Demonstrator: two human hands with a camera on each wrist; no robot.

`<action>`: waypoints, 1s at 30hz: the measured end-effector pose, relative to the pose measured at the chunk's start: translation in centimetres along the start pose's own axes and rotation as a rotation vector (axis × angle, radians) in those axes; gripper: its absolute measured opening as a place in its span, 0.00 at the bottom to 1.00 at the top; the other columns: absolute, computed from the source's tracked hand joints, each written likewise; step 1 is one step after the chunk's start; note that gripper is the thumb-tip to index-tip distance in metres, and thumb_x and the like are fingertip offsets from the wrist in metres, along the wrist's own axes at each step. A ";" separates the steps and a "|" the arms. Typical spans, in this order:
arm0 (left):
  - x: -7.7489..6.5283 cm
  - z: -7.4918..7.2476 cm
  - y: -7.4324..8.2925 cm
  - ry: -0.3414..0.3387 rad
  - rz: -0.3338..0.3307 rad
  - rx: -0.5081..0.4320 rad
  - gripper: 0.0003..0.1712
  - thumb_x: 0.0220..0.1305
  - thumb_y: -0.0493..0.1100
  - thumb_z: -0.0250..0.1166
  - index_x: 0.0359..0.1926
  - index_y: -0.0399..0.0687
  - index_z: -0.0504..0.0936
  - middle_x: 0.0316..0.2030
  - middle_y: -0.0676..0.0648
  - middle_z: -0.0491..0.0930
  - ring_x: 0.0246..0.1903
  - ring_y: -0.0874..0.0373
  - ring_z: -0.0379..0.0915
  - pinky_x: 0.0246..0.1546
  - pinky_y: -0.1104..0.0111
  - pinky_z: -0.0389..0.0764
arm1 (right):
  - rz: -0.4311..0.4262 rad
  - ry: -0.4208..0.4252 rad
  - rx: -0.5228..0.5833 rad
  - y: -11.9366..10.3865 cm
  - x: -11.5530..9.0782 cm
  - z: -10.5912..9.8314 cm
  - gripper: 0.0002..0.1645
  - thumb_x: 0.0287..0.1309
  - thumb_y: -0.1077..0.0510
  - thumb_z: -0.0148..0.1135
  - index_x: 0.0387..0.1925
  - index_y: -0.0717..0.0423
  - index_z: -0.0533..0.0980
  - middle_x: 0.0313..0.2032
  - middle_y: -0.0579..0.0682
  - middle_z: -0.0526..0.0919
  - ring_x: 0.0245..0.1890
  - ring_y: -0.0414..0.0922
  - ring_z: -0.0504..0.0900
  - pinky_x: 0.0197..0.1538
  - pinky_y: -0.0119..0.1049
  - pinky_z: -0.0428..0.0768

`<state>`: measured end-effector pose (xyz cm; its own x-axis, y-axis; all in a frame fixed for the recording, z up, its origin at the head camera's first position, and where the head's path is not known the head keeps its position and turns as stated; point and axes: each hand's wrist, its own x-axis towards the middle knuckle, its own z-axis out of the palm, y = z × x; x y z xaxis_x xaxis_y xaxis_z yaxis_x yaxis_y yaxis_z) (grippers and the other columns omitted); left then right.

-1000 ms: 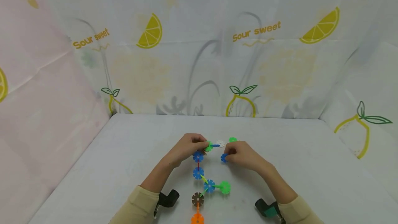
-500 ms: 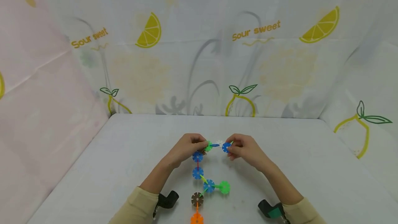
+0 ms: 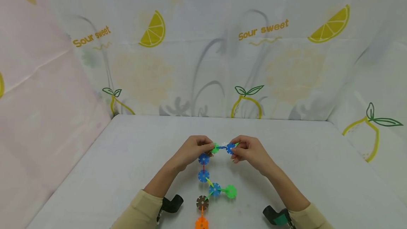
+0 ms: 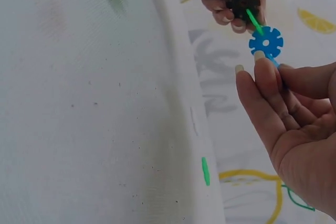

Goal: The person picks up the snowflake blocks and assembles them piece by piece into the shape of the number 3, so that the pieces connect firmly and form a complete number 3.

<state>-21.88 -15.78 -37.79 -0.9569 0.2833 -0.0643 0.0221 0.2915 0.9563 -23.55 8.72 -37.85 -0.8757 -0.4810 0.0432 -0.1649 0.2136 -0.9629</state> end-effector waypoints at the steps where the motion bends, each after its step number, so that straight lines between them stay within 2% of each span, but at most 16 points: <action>1: 0.0 0.0 0.0 0.000 0.000 -0.001 0.13 0.70 0.47 0.62 0.43 0.41 0.84 0.36 0.43 0.85 0.35 0.56 0.83 0.39 0.69 0.81 | 0.002 0.001 0.004 0.0 0.0 0.0 0.16 0.64 0.64 0.61 0.49 0.73 0.75 0.29 0.63 0.85 0.25 0.43 0.86 0.36 0.38 0.87; 9: 0.1 0.2 0.0 -0.004 0.004 0.002 0.13 0.70 0.46 0.62 0.43 0.41 0.84 0.36 0.42 0.85 0.34 0.60 0.82 0.39 0.69 0.81 | 0.007 0.003 -0.002 0.1 0.0 -0.2 0.17 0.65 0.63 0.61 0.50 0.72 0.76 0.27 0.58 0.84 0.25 0.43 0.85 0.36 0.35 0.86; 15: 0.0 0.5 0.1 -0.013 0.014 0.002 0.12 0.71 0.44 0.61 0.43 0.39 0.84 0.35 0.43 0.85 0.34 0.60 0.82 0.39 0.69 0.82 | -0.018 0.008 -0.037 0.0 0.1 -0.1 0.14 0.65 0.63 0.61 0.49 0.70 0.78 0.28 0.63 0.84 0.24 0.41 0.83 0.34 0.33 0.85; 21: 0.0 0.8 0.0 0.025 0.026 0.024 0.12 0.70 0.43 0.61 0.41 0.39 0.85 0.33 0.44 0.86 0.32 0.60 0.82 0.37 0.69 0.81 | -0.043 0.019 -0.078 -0.4 0.0 0.1 0.12 0.65 0.66 0.59 0.47 0.69 0.79 0.28 0.65 0.83 0.23 0.41 0.82 0.32 0.33 0.84; 30: -0.5 1.3 0.6 0.086 0.027 0.076 0.11 0.70 0.42 0.62 0.39 0.40 0.87 0.30 0.45 0.86 0.30 0.59 0.83 0.33 0.69 0.81 | -0.051 0.067 -0.094 -0.5 0.0 0.7 0.09 0.64 0.68 0.59 0.44 0.68 0.80 0.29 0.69 0.82 0.25 0.56 0.84 0.30 0.34 0.84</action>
<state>-20.98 -14.54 -37.58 -0.9769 0.2136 -0.0108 0.0673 0.3546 0.9326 -23.09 7.99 -37.54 -0.8930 -0.4357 0.1126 -0.2491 0.2701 -0.9300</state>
